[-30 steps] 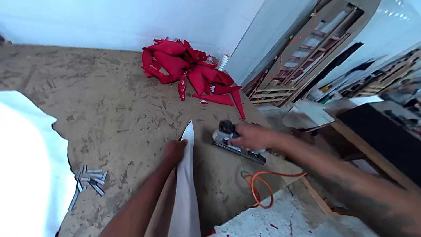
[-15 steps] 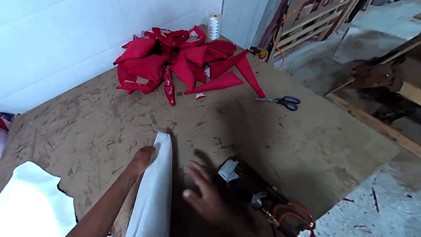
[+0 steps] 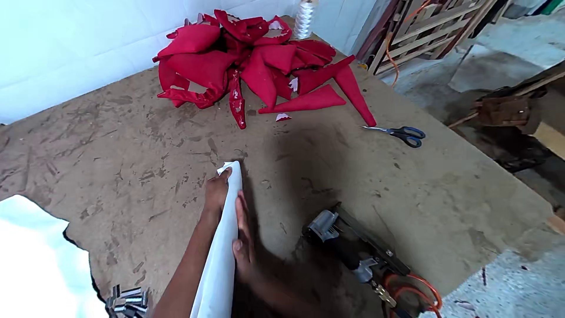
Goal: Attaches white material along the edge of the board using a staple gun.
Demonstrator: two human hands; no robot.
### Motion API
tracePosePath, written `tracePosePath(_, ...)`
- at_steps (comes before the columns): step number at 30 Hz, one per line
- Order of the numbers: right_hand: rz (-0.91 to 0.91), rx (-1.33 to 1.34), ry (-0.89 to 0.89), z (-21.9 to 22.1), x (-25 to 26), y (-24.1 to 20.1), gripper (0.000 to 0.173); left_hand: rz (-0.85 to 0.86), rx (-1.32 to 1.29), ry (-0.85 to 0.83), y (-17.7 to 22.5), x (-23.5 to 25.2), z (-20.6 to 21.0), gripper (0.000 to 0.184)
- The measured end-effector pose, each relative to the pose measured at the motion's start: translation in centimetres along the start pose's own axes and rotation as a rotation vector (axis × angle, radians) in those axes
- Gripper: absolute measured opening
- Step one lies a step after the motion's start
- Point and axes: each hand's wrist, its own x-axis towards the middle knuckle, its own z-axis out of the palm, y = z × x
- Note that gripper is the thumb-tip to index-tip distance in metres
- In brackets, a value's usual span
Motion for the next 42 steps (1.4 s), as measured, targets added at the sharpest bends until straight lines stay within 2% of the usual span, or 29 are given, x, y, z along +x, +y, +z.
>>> tracePosePath(3,0.017,-0.063,-0.034,0.5,3.7,1.4,0.089,0.055,-0.125,0.001,-1.7,0.9,-1.1,0.045)
tracePosePath(6,-0.055,-0.178,-0.182,0.0,9.5,2.0,0.089,0.191,-0.069,0.011,-2.0,0.1,-2.2,0.040)
tracePosePath(8,-0.095,-0.180,-0.241,0.6,13.7,3.5,0.087,0.222,-0.076,0.048,-2.5,-0.3,-2.6,0.038)
tracePosePath(11,-0.112,-0.032,-0.273,2.3,19.5,6.2,0.083,0.162,-0.178,0.062,-3.3,0.9,-3.1,0.039)
tracePosePath(13,-0.061,0.034,-0.274,2.3,21.4,7.1,0.069,0.125,-0.193,0.080,-4.5,1.5,-2.6,0.045)
tracePosePath(14,-0.020,0.040,-0.259,1.8,21.9,7.1,0.063,0.146,-0.153,0.103,-5.7,1.4,-2.3,0.046)
tracePosePath(16,0.028,-0.034,-0.197,-1.1,22.6,5.9,0.064,0.193,-0.046,0.124,-8.1,-0.2,-1.9,0.042)
tracePosePath(18,0.037,-0.171,-0.154,-6.8,21.5,1.7,0.073,0.156,0.045,0.083,-8.2,-1.5,-1.4,0.041)
tracePosePath(20,0.121,-0.309,-0.201,-11.9,15.2,-2.9,0.077,0.108,0.104,-0.011,-8.9,-2.3,-0.7,0.045)
tracePosePath(21,0.151,-0.334,-0.190,-13.3,12.6,-3.4,0.078,0.107,0.090,-0.074,-8.0,-2.1,-0.7,0.048)
tracePosePath(23,0.184,-0.284,-0.056,-14.8,8.9,-2.4,0.075,0.108,-0.096,-0.232,-4.8,-2.5,0.2,0.054)
tracePosePath(25,0.202,-0.239,0.040,-13.5,8.4,-0.9,0.069,0.112,-0.158,-0.328,-0.5,-3.8,0.7,0.068)
tracePosePath(29,0.231,-0.169,0.098,-9.1,10.2,0.0,0.069,0.246,0.377,-0.256,4.8,-4.1,2.9,0.068)
tracePosePath(31,0.221,-0.079,0.110,-8.1,10.7,0.9,0.074,0.224,0.471,-0.243,5.2,-2.7,3.4,0.073)
tracePosePath(34,0.124,0.078,0.072,-6.8,11.0,1.7,0.084,0.132,0.295,-0.207,4.7,-1.4,2.9,0.073)
tracePosePath(36,0.100,0.139,0.056,-5.8,10.2,2.2,0.092,0.081,0.135,-0.175,3.8,-1.2,1.9,0.067)
tracePosePath(38,0.107,0.101,0.080,-4.1,7.4,2.0,0.095,0.065,0.015,-0.132,2.9,-0.7,0.6,0.060)
tracePosePath(42,0.011,-0.038,0.032,0.5,1.4,1.1,0.099,0.090,-0.171,-0.115,1.3,0.7,-1.2,0.052)
